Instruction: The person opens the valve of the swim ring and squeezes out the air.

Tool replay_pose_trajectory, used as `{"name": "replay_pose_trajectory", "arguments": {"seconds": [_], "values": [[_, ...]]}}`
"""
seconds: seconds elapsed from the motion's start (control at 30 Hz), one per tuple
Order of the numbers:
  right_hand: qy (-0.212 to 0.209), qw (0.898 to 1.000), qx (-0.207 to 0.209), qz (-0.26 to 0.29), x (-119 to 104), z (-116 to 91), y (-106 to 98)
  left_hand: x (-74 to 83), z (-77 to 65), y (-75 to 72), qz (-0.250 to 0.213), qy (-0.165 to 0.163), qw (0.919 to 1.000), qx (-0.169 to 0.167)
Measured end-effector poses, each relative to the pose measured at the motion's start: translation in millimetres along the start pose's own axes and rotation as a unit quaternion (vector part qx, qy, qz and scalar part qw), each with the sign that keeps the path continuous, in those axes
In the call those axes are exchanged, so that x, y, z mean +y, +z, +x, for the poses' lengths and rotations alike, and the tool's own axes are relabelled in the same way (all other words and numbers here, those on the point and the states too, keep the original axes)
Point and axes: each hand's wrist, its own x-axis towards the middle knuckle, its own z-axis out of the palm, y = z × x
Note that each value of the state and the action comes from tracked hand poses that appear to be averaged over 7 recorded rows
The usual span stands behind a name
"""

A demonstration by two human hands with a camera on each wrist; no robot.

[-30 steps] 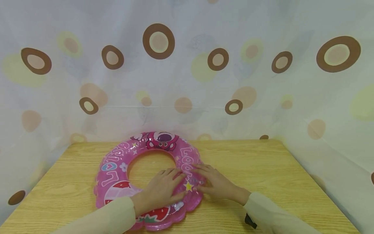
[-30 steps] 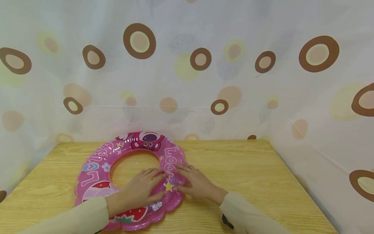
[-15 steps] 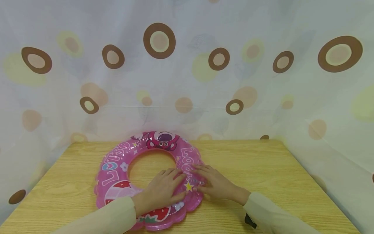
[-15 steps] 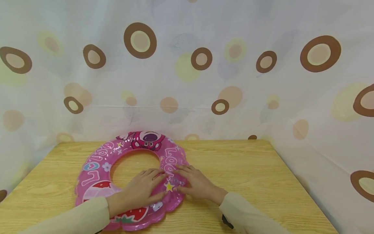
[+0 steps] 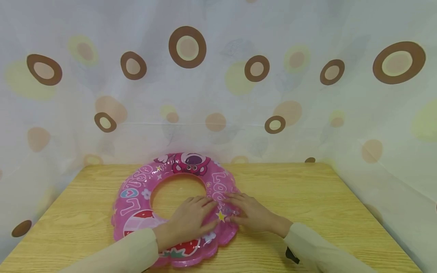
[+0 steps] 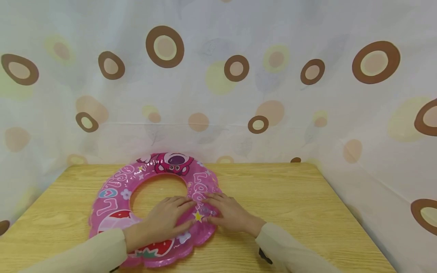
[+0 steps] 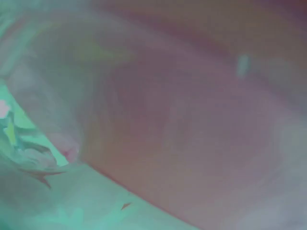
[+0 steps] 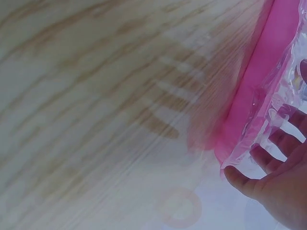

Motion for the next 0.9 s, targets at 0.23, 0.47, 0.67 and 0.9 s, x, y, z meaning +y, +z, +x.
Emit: {"name": "replay_pose_trajectory", "arguments": {"seconds": [0.23, 0.47, 0.67, 0.9], "values": [[0.005, 1.0, -0.007, 0.002, -2, 1, -2, -2.9, -12.2, -5.5, -0.028, 0.032, 0.9989, -0.018], [0.023, 0.999, -0.023, 0.007, -2, 0, -2, -6.7, -30.1, -6.0, -0.026, 0.059, 0.9969, -0.046], [0.034, 0.999, -0.026, -0.006, -1, -1, 0, -8.1, -35.6, -1.8, -0.041, 0.071, 0.9957, -0.044], [0.02, 1.0, -0.012, -0.017, 0, -2, -2, -9.2, -38.0, 4.2, -0.046, 0.081, 0.9948, -0.041]]}}
